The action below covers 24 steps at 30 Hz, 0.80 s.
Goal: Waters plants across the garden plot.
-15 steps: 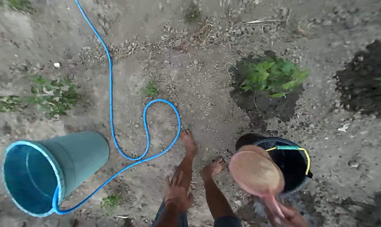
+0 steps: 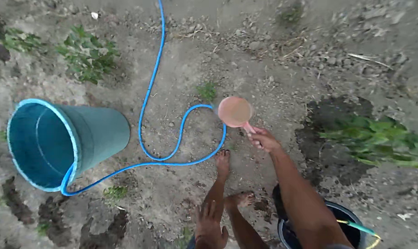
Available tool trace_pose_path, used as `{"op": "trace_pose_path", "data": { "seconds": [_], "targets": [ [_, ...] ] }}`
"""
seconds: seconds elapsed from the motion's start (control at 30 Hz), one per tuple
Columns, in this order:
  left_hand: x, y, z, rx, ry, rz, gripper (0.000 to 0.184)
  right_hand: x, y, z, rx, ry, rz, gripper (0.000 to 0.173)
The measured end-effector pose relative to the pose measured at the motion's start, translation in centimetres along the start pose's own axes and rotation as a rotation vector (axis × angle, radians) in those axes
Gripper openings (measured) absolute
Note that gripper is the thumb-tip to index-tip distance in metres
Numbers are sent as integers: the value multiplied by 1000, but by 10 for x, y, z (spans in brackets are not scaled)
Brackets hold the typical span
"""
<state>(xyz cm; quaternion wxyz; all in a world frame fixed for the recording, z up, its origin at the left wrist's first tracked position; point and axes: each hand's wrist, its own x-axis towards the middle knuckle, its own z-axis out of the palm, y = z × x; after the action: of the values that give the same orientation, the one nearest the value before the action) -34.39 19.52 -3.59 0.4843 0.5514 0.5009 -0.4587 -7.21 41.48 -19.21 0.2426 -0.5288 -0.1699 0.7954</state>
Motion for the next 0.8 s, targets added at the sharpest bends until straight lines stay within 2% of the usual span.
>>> {"op": "trace_pose_path", "data": {
  "seconds": [0.13,0.33,0.47,0.57,0.8],
  "targets": [
    [0,-2,-7,-73,-1,2,66,30,-28,6,33,74,53,30],
    [-3,4,-22,-115,8,0,68,34,-43,6,84,226,80,16],
    [-3,6,-30,-108,-10,0,71,37,-55,4,-34,302,117,25],
    [-1,6,-31,-96,11,4,72,45,-61,1,-102,332,128,25],
    [4,6,-33,-65,-21,6,67,58,-77,9,-111,385,110,30]
  ]
}}
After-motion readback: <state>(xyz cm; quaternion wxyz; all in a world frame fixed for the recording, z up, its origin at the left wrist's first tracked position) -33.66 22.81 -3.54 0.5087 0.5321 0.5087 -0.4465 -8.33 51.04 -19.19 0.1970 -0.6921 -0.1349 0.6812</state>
